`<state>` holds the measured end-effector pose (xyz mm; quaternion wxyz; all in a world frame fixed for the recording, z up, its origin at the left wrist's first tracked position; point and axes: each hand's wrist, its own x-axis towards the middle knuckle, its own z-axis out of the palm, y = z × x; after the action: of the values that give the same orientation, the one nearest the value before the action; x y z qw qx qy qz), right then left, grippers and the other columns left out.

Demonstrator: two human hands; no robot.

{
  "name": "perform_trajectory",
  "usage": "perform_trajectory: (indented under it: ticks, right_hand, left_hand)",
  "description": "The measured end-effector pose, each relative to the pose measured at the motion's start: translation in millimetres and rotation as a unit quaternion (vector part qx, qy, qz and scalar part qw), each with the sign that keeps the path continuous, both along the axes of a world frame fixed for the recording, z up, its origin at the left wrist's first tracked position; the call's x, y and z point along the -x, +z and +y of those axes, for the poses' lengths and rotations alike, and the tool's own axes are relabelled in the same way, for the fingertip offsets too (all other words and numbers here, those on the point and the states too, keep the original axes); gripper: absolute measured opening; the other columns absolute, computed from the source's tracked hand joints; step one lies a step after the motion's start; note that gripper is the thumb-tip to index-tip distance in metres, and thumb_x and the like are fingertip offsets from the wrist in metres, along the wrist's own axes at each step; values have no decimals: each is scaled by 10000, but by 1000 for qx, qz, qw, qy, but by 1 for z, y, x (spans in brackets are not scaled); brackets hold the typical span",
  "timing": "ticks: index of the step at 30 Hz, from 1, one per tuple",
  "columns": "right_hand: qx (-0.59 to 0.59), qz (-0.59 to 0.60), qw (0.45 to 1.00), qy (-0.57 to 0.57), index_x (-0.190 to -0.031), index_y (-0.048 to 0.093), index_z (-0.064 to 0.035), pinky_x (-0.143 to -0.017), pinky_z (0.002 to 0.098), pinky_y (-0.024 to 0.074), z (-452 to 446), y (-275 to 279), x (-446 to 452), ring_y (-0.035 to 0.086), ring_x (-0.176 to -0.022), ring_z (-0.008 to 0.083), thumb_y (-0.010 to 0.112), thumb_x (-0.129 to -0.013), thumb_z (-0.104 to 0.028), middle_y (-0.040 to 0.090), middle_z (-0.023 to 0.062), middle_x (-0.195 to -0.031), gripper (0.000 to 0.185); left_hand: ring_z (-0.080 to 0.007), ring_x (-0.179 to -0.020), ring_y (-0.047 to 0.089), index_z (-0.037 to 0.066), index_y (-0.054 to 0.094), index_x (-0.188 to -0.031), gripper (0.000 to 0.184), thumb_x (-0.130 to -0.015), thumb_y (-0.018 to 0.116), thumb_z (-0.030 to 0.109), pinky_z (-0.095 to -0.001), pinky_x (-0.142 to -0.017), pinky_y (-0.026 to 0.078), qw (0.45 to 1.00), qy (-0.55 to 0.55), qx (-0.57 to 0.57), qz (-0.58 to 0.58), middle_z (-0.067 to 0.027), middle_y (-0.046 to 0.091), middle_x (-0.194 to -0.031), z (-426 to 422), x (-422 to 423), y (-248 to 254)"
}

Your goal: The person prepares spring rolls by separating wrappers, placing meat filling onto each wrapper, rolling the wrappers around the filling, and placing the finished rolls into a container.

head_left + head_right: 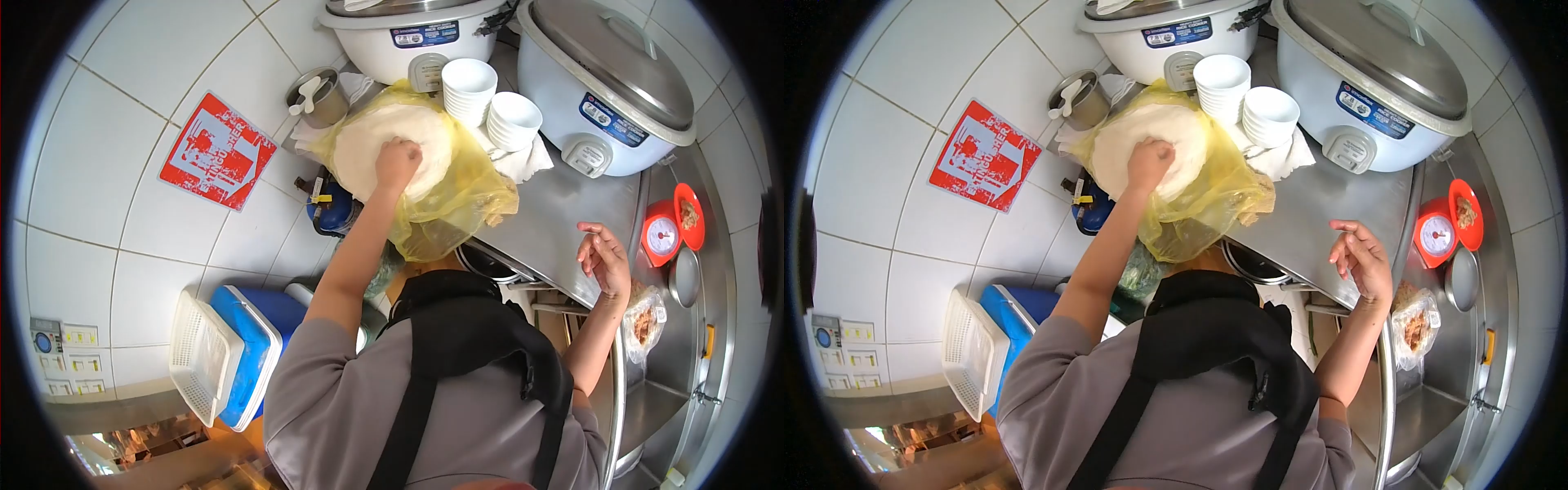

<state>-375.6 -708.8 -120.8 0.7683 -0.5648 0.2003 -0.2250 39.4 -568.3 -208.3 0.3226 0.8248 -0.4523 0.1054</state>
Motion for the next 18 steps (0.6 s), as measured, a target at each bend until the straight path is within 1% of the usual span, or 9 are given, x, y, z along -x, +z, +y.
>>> perform_trajectory:
  ticks: [2,4,6,7,9,11,14,17,18]
  right_hand:
    - [-4,-6,1000,-16,-1169,521,32,-406,184,367,0,-1,9,471,-468,72,499,-943,-235,590,79,-678,350]
    - [-3,-14,999,-33,-1171,518,28,-404,184,364,-1,-1,18,471,-462,76,505,-942,-248,585,78,-675,359]
    - [0,-34,998,-46,-1171,517,27,-400,185,361,-1,-2,28,471,-459,79,505,-943,-251,582,79,-673,360]
    - [3,-45,998,-53,-1171,516,27,-398,185,359,-2,-2,33,471,-458,80,505,-943,-252,580,79,-672,360]
    - [17,-50,995,-87,-1162,507,22,-364,185,336,-4,-5,48,444,-434,83,517,-936,-290,548,70,-643,386]
    - [15,-69,992,-103,-1161,503,22,-361,186,333,-10,-5,63,438,-432,84,515,-935,-289,543,70,-639,385]
    - [21,-127,985,-114,-1164,508,23,-371,190,333,-18,0,75,425,-425,89,490,-946,-260,514,63,-620,357]
    - [17,-148,980,-132,-1163,525,12,-389,188,339,-34,5,87,442,-470,93,493,-942,-253,525,65,-719,347]
    - [17,-145,977,-155,-1163,528,9,-393,188,340,-36,9,87,448,-486,93,497,-940,-253,531,66,-753,345]
  left_hand:
    - [-206,-790,594,93,672,-839,151,-774,648,227,-323,-722,479,977,28,18,211,-64,628,-843,1,-13,0]
    - [-172,-831,605,71,665,-887,175,-794,617,211,-310,-729,489,913,41,81,397,-57,647,-901,3,-49,-5]
    - [-188,-918,612,17,640,-986,261,-812,571,199,-325,-784,501,791,-2,233,565,-90,652,-1014,18,-90,-3]
    - [-216,-967,613,-17,617,-1047,318,-824,547,199,-343,-825,504,694,-45,325,641,-118,644,-1074,27,-102,8]
    - [-264,-1030,598,-40,552,-1152,390,-840,503,188,-397,-895,490,602,-213,319,701,-153,623,-1118,55,-100,64]
    - [-303,-1025,602,-24,559,-1148,368,-884,457,211,-442,-902,483,575,-267,291,717,-157,621,-1112,71,-110,102]
    - [-280,-993,614,-19,569,-1141,347,-889,496,210,-415,-884,494,571,-317,180,736,-149,629,-1090,52,-74,180]
    - [-254,-956,626,-15,586,-1112,311,-882,546,191,-383,-859,505,695,-278,164,643,-131,640,-1057,1,-16,220]
    - [-247,-944,628,-15,590,-1103,304,-876,561,185,-374,-853,507,660,-329,140,661,-126,642,-1046,-19,9,232]
